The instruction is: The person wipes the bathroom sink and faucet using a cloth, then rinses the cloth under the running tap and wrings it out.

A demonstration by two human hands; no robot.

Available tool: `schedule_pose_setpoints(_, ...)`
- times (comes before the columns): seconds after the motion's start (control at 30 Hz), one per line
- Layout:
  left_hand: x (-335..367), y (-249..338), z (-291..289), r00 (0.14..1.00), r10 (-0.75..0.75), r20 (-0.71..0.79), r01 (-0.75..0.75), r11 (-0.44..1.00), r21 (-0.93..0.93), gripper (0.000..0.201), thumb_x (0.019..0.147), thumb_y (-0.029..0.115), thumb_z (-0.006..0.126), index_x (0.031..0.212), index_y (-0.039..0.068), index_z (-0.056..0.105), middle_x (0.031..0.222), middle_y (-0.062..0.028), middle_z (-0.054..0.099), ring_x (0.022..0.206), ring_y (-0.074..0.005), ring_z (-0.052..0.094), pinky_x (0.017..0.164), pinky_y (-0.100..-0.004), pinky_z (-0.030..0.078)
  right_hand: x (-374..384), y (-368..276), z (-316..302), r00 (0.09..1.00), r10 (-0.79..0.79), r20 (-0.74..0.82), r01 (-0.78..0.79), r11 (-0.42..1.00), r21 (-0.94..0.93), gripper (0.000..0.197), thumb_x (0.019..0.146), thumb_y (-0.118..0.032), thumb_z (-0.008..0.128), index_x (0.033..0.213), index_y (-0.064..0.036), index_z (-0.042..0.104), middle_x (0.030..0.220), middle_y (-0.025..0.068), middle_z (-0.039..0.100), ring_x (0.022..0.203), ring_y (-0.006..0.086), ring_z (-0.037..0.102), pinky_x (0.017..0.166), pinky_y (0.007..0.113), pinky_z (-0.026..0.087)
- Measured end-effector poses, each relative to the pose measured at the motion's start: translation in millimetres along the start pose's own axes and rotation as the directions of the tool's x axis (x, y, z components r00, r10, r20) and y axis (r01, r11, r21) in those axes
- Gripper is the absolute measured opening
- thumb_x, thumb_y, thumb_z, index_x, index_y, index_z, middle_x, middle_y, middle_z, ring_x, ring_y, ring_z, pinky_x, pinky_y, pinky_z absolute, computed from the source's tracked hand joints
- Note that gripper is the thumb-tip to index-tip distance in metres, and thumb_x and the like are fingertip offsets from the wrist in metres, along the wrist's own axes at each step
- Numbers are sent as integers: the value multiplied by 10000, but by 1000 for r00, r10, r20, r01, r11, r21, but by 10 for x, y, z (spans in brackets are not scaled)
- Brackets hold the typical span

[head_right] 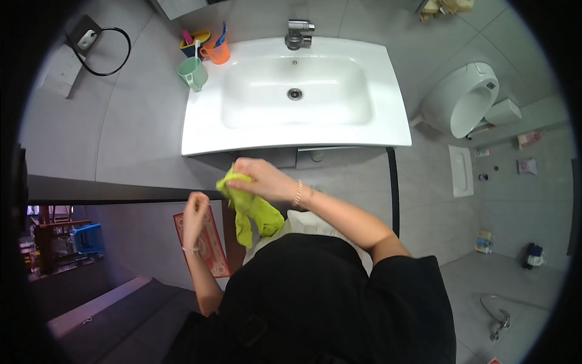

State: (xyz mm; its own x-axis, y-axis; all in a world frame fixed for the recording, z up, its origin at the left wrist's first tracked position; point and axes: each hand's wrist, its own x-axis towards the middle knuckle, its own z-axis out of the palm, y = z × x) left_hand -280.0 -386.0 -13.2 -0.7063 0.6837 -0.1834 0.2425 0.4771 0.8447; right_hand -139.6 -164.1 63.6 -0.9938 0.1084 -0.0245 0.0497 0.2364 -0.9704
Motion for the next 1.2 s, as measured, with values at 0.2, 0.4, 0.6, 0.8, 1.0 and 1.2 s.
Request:
schedule_pose_setpoints(0.2,-453,-41,788,982,190,-15,-190,970,-153,172,816,157,534,922,25,562,823,-94,576,791,-185,563,698,-286,440,-219,37,348,957,-190,217,117,944,308,262,844,-256,551,899,1,554,880,1,489,852,99,474,786,239,372)
schedule_pose_setpoints(0.4,-415,753,1283,981,175,-85,-95,54,-994,391,854,240,482,1179,34,411,1161,-55,440,1070,-150,430,900,-298,360,-529,36,556,712,-688,139,667,601,-440,404,748,-420,575,861,-32,578,1066,87,495,1089,245,439,1005,546,201)
schedule_pose_setpoints(0.6,-730,629,1981,961,114,-251,-226,-197,-954,434,875,248,441,1245,49,333,1244,-61,369,1145,-158,363,955,-303,301,-806,358,385,694,-720,8,678,651,-341,251,786,-236,534,894,-10,557,1002,104,517,1042,257,474,964,479,294)
schedule_pose_setpoints(0.8,-1022,531,2343,913,135,-386,-342,-264,-902,480,896,255,399,1311,63,255,1327,-67,298,1221,-166,296,1009,-308,243,-987,622,678,982,21,-186,127,654,746,380,809,-144,549,1155,-37,432,1236,127,383,1179,234,352,956,333,300)
schedule_pose_setpoints(1.0,-1304,604,1751,706,460,-538,-545,-131,-828,497,929,269,320,1374,101,176,1424,-59,178,1309,-178,183,1062,-315,168,-1284,42,980,880,-467,89,471,882,-30,514,823,-122,533,1288,-75,317,1372,118,239,1291,224,175,1031,356,187)
schedule_pose_setpoints(1.2,-1149,235,1116,681,538,-496,141,-762,-632,463,909,331,363,1309,101,320,1342,-62,336,1233,-203,323,1013,-341,279,-642,-340,788,943,-137,302,-133,678,723,364,882,-119,444,1231,-31,396,1180,133,496,1095,217,497,926,293,386)
